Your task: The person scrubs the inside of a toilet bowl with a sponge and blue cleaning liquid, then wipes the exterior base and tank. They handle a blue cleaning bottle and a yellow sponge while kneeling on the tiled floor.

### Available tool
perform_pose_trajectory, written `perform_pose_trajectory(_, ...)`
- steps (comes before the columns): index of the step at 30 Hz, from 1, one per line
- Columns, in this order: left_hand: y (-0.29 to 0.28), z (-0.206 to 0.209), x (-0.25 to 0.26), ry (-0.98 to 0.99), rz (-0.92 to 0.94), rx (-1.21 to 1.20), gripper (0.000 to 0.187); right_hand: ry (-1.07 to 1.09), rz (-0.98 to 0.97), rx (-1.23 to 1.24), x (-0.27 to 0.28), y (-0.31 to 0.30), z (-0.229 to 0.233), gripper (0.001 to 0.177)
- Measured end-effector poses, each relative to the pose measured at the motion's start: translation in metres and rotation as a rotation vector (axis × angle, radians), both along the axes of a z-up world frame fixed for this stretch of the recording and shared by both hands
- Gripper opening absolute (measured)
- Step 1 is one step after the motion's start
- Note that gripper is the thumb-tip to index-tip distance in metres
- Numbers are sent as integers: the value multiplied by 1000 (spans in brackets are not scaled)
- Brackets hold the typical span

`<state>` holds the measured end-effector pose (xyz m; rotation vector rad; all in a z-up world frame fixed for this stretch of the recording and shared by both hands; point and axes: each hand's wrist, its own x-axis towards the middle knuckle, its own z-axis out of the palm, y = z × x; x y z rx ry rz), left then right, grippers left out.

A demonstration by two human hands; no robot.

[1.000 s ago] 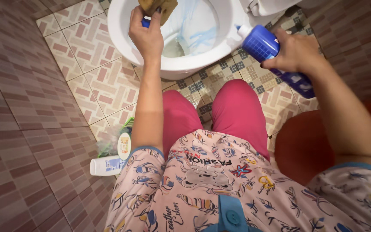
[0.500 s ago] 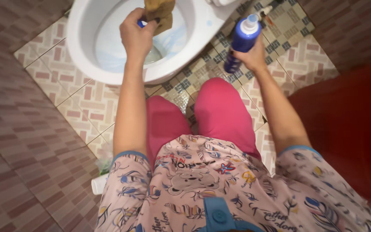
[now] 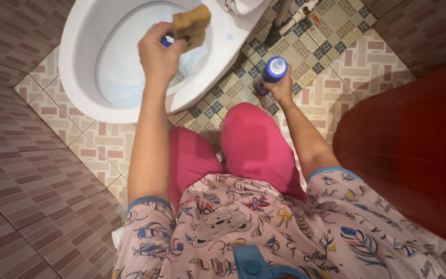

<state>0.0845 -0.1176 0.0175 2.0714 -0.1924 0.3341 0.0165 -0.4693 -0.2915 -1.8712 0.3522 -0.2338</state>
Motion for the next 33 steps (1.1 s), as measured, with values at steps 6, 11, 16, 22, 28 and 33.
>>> perform_pose_trajectory(6, -21, 4, -2, -68, -82, 33, 24, -127, 139, 41, -4, -32, -16, 87)
perform_pose_trajectory(11, -35, 9, -2, -269, -208, 119, 23, -401, -155, 59, -20, -15, 131, 49)
perform_pose_trajectory(16, -62, 11, -20, -433, -317, 254, 29, -496, 494, -359, -22, 63, 312, 54)
perform_pose_trajectory(22, -30, 22, -25, -356, -224, 132, 48, -734, 363, -869, 27, 88, 285, 33)
perform_pose_trajectory(28, 96, 3, -37, -403, 222, 113, 22, -642, 610, -888, 15, 134, 258, 47)
perform_pose_trajectory(33, 137, -19, -49, -297, 351, -17, 15, -554, 988, -861, -13, 175, 259, 42)
